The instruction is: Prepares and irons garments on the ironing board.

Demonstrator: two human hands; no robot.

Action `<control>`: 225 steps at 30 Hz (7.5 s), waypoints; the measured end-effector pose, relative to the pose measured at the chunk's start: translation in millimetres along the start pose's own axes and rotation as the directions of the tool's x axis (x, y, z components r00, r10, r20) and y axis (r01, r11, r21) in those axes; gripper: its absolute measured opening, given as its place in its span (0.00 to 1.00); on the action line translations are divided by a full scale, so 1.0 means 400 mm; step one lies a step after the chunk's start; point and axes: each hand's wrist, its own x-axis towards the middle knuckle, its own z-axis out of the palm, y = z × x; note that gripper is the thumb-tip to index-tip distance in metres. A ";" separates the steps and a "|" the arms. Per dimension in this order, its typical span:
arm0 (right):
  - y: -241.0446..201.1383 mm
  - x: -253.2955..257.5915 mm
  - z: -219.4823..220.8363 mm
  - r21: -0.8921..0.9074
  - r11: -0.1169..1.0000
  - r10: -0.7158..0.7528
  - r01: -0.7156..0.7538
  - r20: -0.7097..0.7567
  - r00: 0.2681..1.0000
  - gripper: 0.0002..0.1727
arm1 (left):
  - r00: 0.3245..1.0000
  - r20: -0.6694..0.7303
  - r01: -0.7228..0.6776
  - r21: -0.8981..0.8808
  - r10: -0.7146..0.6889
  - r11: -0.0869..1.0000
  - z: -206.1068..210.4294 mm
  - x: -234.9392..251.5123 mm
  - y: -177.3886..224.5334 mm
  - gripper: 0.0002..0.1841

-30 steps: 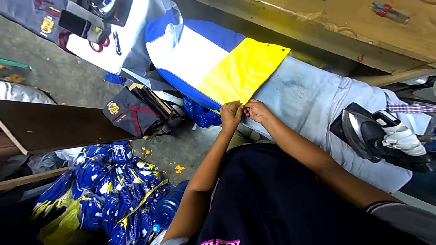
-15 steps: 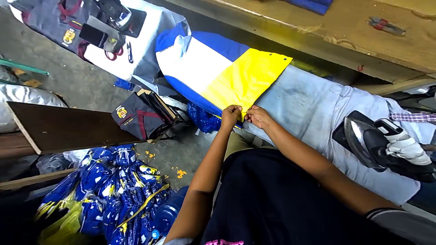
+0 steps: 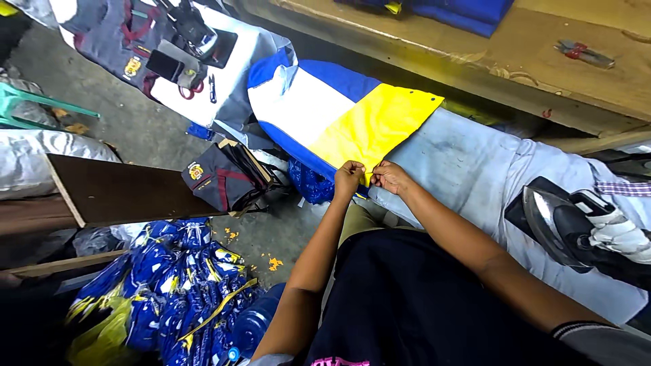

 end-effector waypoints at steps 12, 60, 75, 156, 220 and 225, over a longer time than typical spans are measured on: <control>-0.032 -0.030 0.028 -0.129 0.991 -0.024 0.020 -0.032 0.999 0.08 | 0.956 0.250 0.151 0.015 -0.150 0.988 -0.055 0.032 0.051 0.14; 0.009 -0.060 0.082 -0.066 0.997 0.017 -0.041 -0.327 0.945 0.09 | 0.989 0.108 0.059 0.348 -0.102 0.936 0.002 -0.037 0.088 0.17; 0.017 -0.051 0.059 -0.042 0.998 0.027 -0.041 -0.287 0.958 0.10 | 0.938 -0.205 -0.249 0.164 0.280 0.954 0.103 -0.057 -0.082 0.11; -0.015 -0.053 -0.044 -0.306 0.947 0.038 -0.102 -0.208 0.977 0.24 | 0.850 -0.115 -0.372 0.559 0.514 0.741 0.072 -0.170 -0.193 0.31; 0.075 -0.073 -0.082 -0.888 0.180 -0.727 0.424 0.170 0.665 0.21 | 0.989 0.032 -0.148 0.120 0.145 0.982 0.058 0.028 0.005 0.13; 0.053 -0.063 -0.062 -0.910 0.179 -0.672 0.373 0.164 0.722 0.21 | 0.988 0.041 -0.151 0.155 0.147 0.976 0.055 0.027 0.010 0.13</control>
